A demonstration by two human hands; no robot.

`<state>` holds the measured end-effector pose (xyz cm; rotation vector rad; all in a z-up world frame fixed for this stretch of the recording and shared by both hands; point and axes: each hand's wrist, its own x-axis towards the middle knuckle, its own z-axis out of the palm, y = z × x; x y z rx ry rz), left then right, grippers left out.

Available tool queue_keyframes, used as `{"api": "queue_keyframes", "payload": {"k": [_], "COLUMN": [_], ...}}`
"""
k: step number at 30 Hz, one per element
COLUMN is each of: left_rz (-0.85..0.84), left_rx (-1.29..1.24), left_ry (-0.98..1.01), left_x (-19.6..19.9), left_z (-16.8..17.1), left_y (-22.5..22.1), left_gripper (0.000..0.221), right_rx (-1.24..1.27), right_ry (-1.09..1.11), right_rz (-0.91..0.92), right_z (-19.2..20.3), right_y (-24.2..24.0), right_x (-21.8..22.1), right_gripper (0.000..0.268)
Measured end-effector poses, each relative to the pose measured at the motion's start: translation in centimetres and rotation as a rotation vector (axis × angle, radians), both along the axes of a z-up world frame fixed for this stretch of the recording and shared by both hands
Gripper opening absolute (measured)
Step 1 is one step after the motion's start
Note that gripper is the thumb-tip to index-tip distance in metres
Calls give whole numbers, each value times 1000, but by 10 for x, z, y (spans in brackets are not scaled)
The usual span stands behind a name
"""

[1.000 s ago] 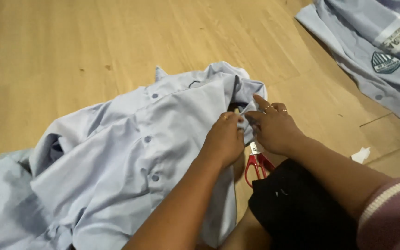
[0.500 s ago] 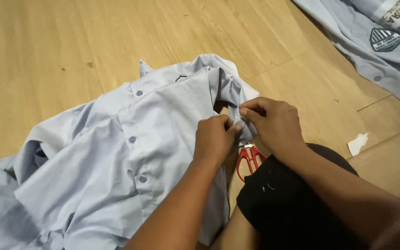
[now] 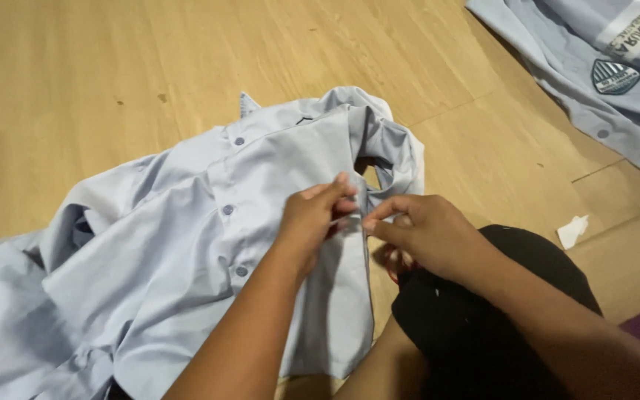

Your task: A person is sitting on the floor inspecting school shirts, using scissors to trim loose threads and checking the collars, name tags, and buttons.

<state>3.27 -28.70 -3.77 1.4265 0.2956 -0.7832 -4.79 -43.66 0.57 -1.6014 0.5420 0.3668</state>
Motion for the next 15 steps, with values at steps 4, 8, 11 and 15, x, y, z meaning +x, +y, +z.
{"api": "queue_keyframes", "payload": {"k": [4,8,11,15], "left_rz": [191,662,784,881], "left_rx": [657,1103,1271,1068], "left_ry": [-444,-1061,-700,-255], "left_x": [1,-29,-64,-89], "left_z": [-24,-57,-72,-80], "left_y": [61,152,219,267], "left_gripper": [27,31,34,45], "right_rx": [-561,-691,-395,-450], "right_ry": [152,210,317,337], "right_rz": [245,157,-82,77], "right_z": [-29,-86,-30,-30], "right_y": [3,15,62,64], "right_x": [16,26,15,15], "right_gripper": [55,72,76,80]}}
